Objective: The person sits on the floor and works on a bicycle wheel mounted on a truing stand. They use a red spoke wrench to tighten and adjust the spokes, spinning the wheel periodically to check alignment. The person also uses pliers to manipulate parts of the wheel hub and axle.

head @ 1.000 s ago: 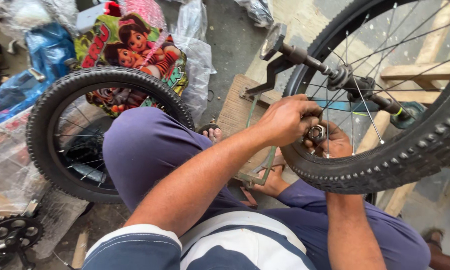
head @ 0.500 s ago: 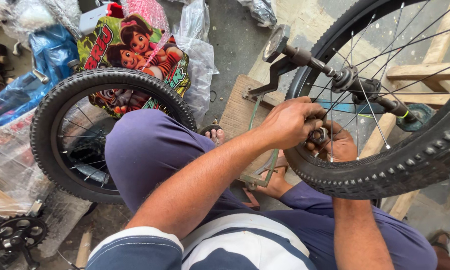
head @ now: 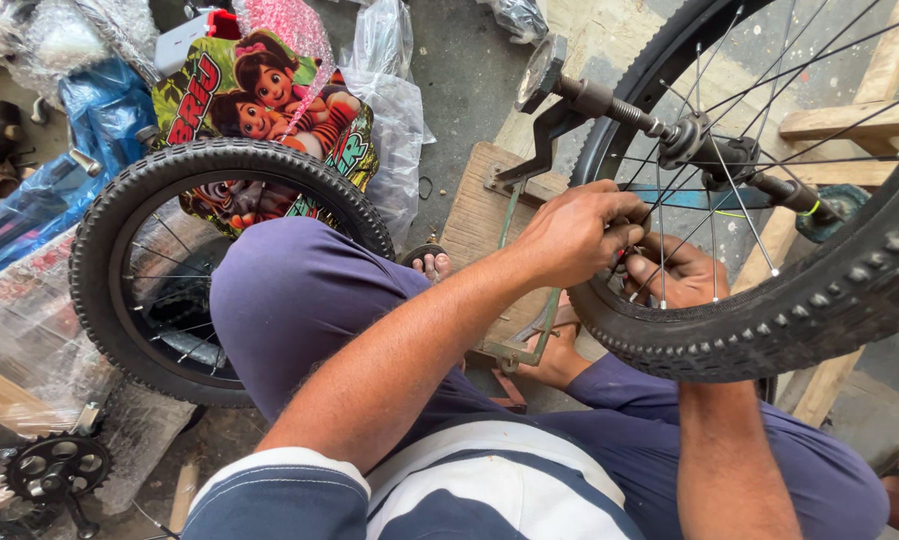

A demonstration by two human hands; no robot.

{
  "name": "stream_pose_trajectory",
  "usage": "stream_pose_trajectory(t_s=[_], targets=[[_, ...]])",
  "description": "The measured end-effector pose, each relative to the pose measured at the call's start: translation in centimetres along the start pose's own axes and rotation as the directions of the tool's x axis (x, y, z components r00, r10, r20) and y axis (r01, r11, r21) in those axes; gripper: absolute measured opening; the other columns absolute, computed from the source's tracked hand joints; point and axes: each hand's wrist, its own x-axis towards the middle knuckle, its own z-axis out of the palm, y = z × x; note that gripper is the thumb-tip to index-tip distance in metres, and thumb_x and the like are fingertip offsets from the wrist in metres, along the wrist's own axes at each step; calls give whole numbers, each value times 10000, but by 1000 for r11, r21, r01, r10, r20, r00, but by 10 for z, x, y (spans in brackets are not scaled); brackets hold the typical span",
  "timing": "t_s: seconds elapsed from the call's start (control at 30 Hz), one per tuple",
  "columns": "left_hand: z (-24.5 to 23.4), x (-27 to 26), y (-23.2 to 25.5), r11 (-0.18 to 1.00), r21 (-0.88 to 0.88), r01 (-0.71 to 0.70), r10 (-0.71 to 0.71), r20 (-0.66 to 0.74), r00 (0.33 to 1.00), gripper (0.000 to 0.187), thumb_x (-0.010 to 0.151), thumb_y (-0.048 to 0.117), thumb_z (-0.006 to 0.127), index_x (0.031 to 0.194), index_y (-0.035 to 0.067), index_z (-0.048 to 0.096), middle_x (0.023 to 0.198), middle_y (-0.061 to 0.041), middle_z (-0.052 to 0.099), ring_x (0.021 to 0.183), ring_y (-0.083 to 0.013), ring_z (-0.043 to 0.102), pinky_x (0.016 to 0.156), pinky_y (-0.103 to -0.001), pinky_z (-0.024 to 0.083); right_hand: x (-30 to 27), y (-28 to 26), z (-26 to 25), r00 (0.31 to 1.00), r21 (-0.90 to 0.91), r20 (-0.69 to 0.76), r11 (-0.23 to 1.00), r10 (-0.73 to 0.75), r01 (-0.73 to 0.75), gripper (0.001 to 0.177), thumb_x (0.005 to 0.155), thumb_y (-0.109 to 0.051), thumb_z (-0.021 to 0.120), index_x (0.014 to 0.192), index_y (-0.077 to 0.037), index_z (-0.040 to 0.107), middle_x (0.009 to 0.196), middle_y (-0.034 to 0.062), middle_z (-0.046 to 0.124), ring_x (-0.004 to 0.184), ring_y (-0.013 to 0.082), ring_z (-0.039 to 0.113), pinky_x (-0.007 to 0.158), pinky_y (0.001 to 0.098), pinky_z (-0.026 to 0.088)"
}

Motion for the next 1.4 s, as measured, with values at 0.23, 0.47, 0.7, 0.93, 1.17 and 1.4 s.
stream_pose_trajectory(t_s=[0.23,0.47,0.7,0.93,1.17,1.4], targets=[[2,2,-2,1000,-25,5,-5,22,1000,225,916,241,672,1082,105,738,1020,-85,703,972,-296,701,846,-410,533,-5,10,-2,979,85,40,977,-202,198,291,865,-6,810,1126,39,688,867,99,703,752,104,671,613,236,533],[-7,-4,-11,972,-221,-75,113,164,980,300,832,252,756,1070,74,712,973,-96,738,922,-284,728,803,-402,555,-10,20,-2,980,-317,-78,937,-181,148,251,962,-125,766,1181,-5,740,966,80,742,848,110,673,724,252,549],[47,-12,-14,955,295,9,37,-150,988,363,782,237,728,1087,54,655,956,-136,715,924,-381,690,814,-507,521,-66,2,24,808,-438,148,695,-570,571,342,883,-178,741,1170,-25,636,1095,117,660,1008,263,642,904,374,501],[25,-16,-17,969,-241,-48,92,176,980,400,865,395,785,1102,97,666,1021,-150,682,922,-426,674,770,-469,554,-98,-25,20,845,-644,148,598,-514,477,384,764,-280,838,1065,-59,749,1060,121,744,976,289,703,869,407,527],[24,-3,21,987,96,127,-140,151,979,295,844,300,793,1034,85,725,890,-100,750,863,-293,696,764,-416,551,-95,-7,32,819,-429,-25,746,-574,510,375,751,-287,884,1027,-80,735,960,56,753,842,196,728,791,341,563],[-19,-2,16,551,-718,425,92,559,824,355,888,254,740,1219,141,676,1028,18,747,948,-84,684,832,-288,539,-109,-33,10,781,-529,55,646,-622,551,348,768,-275,849,1047,-96,744,1021,56,759,913,227,740,855,374,551]])
